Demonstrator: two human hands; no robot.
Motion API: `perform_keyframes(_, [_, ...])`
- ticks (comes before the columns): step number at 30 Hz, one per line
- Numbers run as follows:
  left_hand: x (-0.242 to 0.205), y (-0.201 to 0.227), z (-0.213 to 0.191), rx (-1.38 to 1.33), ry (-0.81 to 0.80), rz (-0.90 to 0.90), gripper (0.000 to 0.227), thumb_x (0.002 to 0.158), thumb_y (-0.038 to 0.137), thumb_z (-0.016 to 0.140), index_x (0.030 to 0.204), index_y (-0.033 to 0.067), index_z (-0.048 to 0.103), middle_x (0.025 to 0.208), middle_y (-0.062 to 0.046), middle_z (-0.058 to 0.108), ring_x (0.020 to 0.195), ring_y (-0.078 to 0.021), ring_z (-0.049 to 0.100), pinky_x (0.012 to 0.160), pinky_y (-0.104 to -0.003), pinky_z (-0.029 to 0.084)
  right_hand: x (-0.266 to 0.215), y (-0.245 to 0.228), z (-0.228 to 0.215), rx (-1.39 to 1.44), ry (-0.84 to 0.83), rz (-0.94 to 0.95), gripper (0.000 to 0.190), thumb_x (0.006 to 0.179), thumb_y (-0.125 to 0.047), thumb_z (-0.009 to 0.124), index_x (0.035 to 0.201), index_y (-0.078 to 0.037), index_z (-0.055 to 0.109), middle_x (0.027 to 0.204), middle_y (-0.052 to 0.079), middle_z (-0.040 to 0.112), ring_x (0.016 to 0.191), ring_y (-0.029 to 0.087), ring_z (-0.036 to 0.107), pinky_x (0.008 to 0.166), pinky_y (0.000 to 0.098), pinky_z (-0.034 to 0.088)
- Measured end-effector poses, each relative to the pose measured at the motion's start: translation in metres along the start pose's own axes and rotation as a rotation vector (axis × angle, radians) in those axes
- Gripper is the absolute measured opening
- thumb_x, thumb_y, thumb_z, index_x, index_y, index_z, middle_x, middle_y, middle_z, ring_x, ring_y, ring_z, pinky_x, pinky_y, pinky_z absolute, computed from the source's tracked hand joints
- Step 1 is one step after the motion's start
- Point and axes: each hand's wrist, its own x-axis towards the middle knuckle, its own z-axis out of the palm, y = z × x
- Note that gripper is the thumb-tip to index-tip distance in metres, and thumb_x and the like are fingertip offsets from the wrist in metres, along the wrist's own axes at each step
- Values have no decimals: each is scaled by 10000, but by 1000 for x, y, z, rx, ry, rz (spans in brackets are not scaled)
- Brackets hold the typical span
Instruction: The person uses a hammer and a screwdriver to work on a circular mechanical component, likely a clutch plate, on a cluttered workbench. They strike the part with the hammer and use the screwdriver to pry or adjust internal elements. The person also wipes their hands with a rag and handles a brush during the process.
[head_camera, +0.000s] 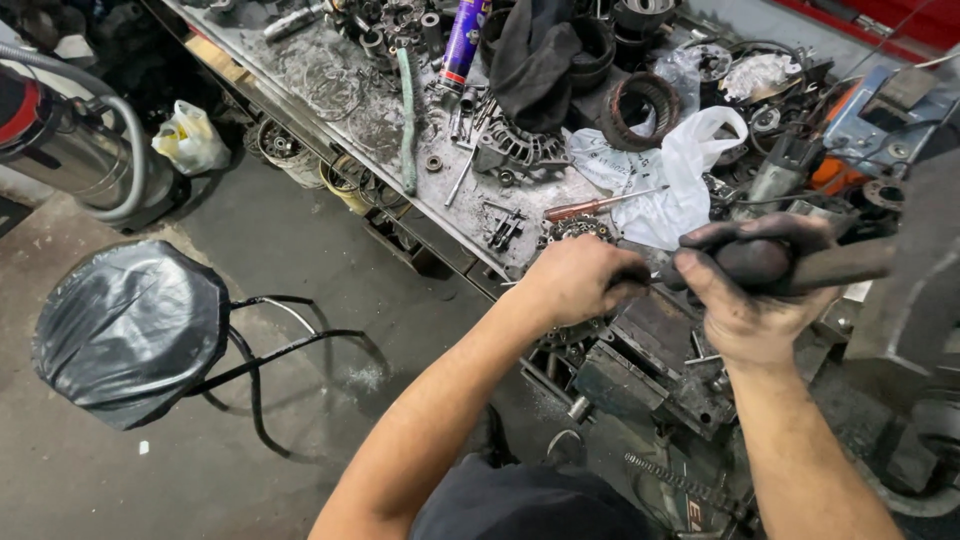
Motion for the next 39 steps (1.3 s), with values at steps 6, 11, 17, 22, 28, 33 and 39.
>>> perform_keyframes(6, [-5, -7, 15, 67, -38, -28, 309, 932, 416, 641, 1173, 236, 712, 888, -131, 746, 857, -359, 720, 753, -507, 564, -2, -2, 4, -75, 0, 46, 544, 967, 145, 843, 1297, -114, 496, 1108, 51, 611, 1002, 219, 696, 939, 378, 601])
perform_keyframes(11, [-3, -7, 15, 89, -11, 7, 302, 935, 417, 633, 1141, 214, 719, 867, -140, 739, 837, -378, 712, 736, -520, 562, 5, 0, 9, -22, 56, 89, 549, 937, 134, 853, 1272, -111, 493, 1085, 35, 592, 996, 208, 708, 930, 382, 628])
perform_keyframes(17, [-6, -5, 12, 83, -13, 4, 297, 935, 396, 621, 1130, 196, 721, 805, -155, 727, 787, -378, 715, 716, -518, 564, 21, -3, 13, -175, -60, 76, 484, 943, 131, 849, 1221, -65, 504, 1053, 41, 580, 933, 214, 725, 843, 361, 636])
perform_keyframes(22, [-3, -3, 9, 98, -72, -63, 292, 980, 408, 592, 1107, 182, 728, 802, -138, 734, 768, -348, 728, 738, -492, 577, 40, -8, 18, 128, -109, 193, 595, 816, 58, 874, 1262, -102, 514, 1099, 26, 600, 882, 183, 730, 775, 330, 631])
perform_keyframes(28, [12, -9, 6, 43, -44, -43, 307, 950, 413, 620, 1149, 211, 735, 842, -139, 745, 812, -350, 724, 750, -484, 580, 56, 0, 13, 90, -38, 360, 409, 870, 88, 832, 1146, -58, 568, 919, 127, 682, 864, 234, 735, 805, 379, 637])
perform_keyframes(33, [30, -20, 5, 51, -55, 31, 298, 891, 434, 698, 1112, 244, 759, 936, -93, 768, 884, -337, 724, 770, -477, 578, 57, -4, 6, 73, 186, 362, 396, 910, 109, 780, 1196, -77, 579, 934, 103, 674, 815, 248, 728, 836, 449, 651])
perform_keyframes(39, [21, 5, -1, 92, -77, 62, 231, 933, 370, 661, 1110, 243, 736, 927, -72, 763, 859, -287, 737, 742, -445, 583, 37, -52, 10, 261, 298, 301, 430, 830, 33, 835, 1125, -131, 570, 1026, 3, 641, 942, 235, 752, 852, 450, 667])
